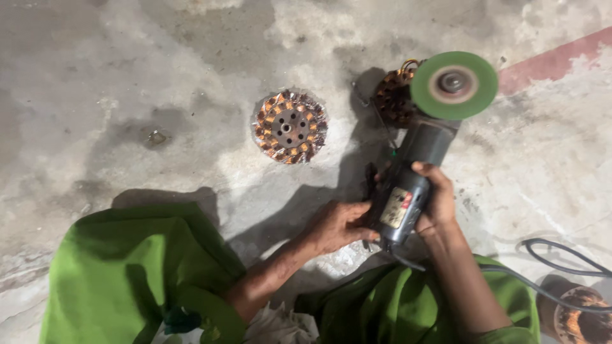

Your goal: The person sits on the floor and uses pliers to pull and remove copper windings from a motor stator. They then use an angle grinder to cut or smooth the stator surface. The person repeats this process on multiple stators.

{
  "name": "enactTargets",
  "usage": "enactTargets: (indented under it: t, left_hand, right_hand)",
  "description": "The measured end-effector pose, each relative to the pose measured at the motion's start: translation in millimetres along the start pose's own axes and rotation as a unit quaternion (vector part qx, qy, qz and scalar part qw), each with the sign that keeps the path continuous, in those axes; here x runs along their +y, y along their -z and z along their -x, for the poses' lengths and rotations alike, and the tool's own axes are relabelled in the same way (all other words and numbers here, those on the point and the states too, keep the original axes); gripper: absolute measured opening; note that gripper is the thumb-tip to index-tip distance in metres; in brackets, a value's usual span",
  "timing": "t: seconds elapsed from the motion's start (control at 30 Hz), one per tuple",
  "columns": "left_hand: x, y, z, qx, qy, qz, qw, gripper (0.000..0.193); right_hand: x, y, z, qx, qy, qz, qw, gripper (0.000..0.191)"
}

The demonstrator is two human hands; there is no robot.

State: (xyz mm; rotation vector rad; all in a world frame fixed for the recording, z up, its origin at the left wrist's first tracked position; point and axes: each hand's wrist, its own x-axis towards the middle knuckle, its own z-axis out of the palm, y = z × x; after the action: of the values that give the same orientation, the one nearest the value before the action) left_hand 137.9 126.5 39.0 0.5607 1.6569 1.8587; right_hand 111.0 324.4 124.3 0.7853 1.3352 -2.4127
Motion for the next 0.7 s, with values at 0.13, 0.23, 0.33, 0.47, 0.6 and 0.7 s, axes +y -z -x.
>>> enactTargets:
  t: [0.13, 0.23, 0.33, 0.47, 0.6, 0.7]
  left_hand:
    - [23.7, 30.6, -6.7, -0.088, 0.103, -0.193, 0.972, 0.058]
    - [39.1, 87.2, 6.8, 0.045, 0.143, -0.289, 0.945, 0.031]
    - [35.4, 147.8, 14.7, 0.351, 0.042, 0.085, 0.932, 0.030]
    - [5.8, 179.0, -2.9, 0.456, 0.159, -0.051, 0.874, 0.047]
    - [-9.5, 172.5, -8.6, 0.433, 0.186, 0.009, 0.882, 0.053]
    - [-10.4, 167.5, -10.8, 0.425, 0.186, -0.031, 0.886, 0.045]
  right_hand:
    - [-5.2, 2.4, 3.7, 0.034, -0.020, 0.004, 0.999, 0.058]
    - [-2.4, 2.8, 13.8, 0.092, -0.027, 0.065, 0.993, 0.056]
    - [2.2, 2.3, 26.3, 0.115, -0.012, 0.144, 0.983, 0.059]
    - [11.2, -2.9, 33.9, 0.104, 0.016, 0.211, 0.972, 0.066]
    - [15.1, -8.8, 33.8, 0.118, -0.004, 0.217, 0.969, 0.067]
    - [16.0, -9.8, 32.3, 0.142, -0.022, 0.228, 0.963, 0.066]
